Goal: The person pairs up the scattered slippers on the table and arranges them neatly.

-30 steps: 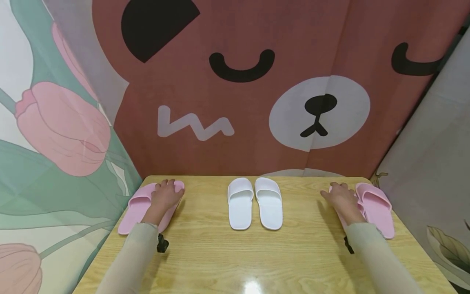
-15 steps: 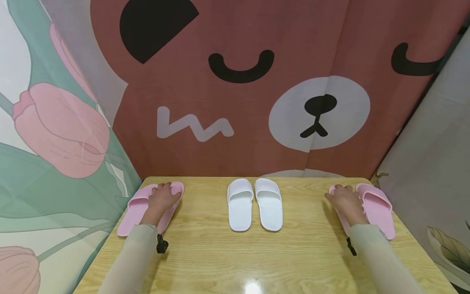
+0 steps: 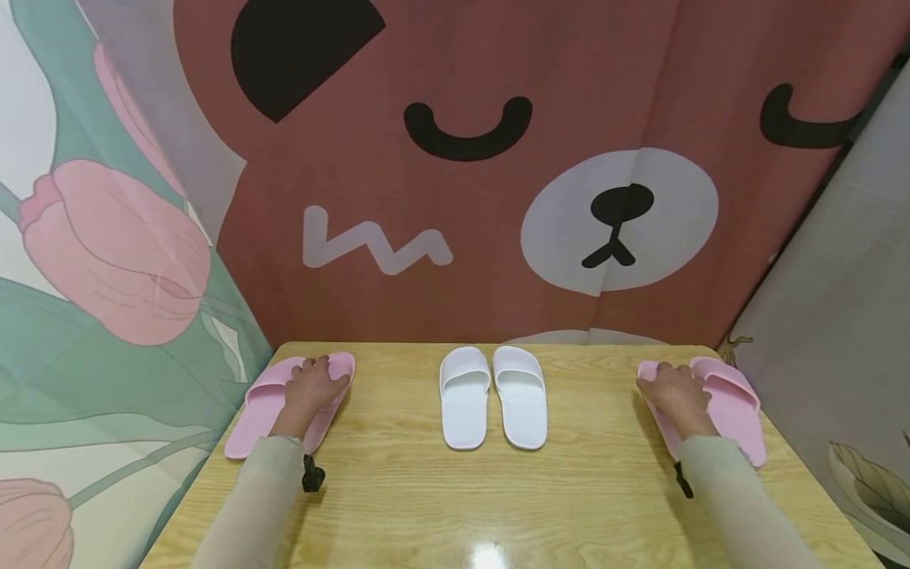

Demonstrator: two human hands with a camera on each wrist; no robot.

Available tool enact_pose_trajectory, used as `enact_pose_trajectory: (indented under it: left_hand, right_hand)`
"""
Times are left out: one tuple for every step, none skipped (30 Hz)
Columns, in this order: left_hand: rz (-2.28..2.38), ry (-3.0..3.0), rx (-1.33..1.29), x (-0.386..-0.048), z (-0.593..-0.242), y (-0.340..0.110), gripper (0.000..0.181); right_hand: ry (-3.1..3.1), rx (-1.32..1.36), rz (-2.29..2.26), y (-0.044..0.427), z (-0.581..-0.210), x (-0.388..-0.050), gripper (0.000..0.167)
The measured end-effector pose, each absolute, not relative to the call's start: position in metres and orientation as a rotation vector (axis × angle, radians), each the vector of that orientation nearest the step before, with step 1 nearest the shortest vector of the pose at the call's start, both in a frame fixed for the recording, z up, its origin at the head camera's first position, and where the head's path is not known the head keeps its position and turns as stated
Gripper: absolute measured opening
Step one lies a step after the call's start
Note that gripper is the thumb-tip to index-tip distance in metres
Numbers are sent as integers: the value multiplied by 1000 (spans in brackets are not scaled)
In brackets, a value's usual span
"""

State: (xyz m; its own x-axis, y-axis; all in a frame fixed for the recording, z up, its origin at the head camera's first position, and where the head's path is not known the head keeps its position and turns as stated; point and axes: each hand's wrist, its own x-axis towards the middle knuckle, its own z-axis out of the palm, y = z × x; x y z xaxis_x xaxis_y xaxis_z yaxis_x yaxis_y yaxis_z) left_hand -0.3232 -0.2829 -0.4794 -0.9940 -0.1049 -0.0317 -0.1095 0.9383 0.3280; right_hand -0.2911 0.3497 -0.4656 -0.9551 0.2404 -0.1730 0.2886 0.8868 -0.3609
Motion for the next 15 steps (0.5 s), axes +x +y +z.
enact_pose_trajectory:
  left_hand:
    - [522,3076,-173,-323,-479,-283,79]
    - [523,3071,-176,-323,-480,-283,79]
    - [526,3066,-179,-323,-480,-283,79]
    - [525,3061,-181,-322,-480,-283,79]
    - [521,3058,-183,-322,-480,-282,79]
    - [523,3055,-184,-322,-480,-282,79]
    - [522,3052,-185,-322,-480,-282,79]
    - [518,3050,-185,-322,-481,-282,79]
    - [515,3049,-186,-322,-481,-282,79]
    - [513,3048,-188,-321,-480,-281,79]
    - [511,3046,-190,-321,-480,-281,79]
    - [514,3044,-191,-321,-480,-280,79]
    - [511,3043,-194,-320,-480,-280,79]
    - [510,3042,-195,-320,-479,-279,79]
    - [510,3041,-197,-320,-479,-279,79]
  right_hand:
    - [2927,422,-590,350,-466,-291,72]
    - [2922,430,-591,350,-465,-292,72]
    - [2919,434,-589,350,-465,-292,72]
    - [2918,437,-589,350,-465,-292,72]
    - [2916,442,-592,350,-465,-291,72]
    - [2914,449,-593,349,-465,-291,72]
    - [2915,452,-593,349,-465,-291,72]
    - [2916,455,-593,349,-465,-291,72]
    - [2920,457,-591,349,-465,-291,72]
    - [2926,452,-586,349,-466,-291,72]
    - [2933,444,-577,349,-466,-290,71]
    - [2942,434,-568,350,-466,-290,71]
    - [2954,422,-555,350,-467,-290,71]
    - [2966,412,-542,350,-467,-290,70]
    - [2978,401,-529,350,-467,-290,70]
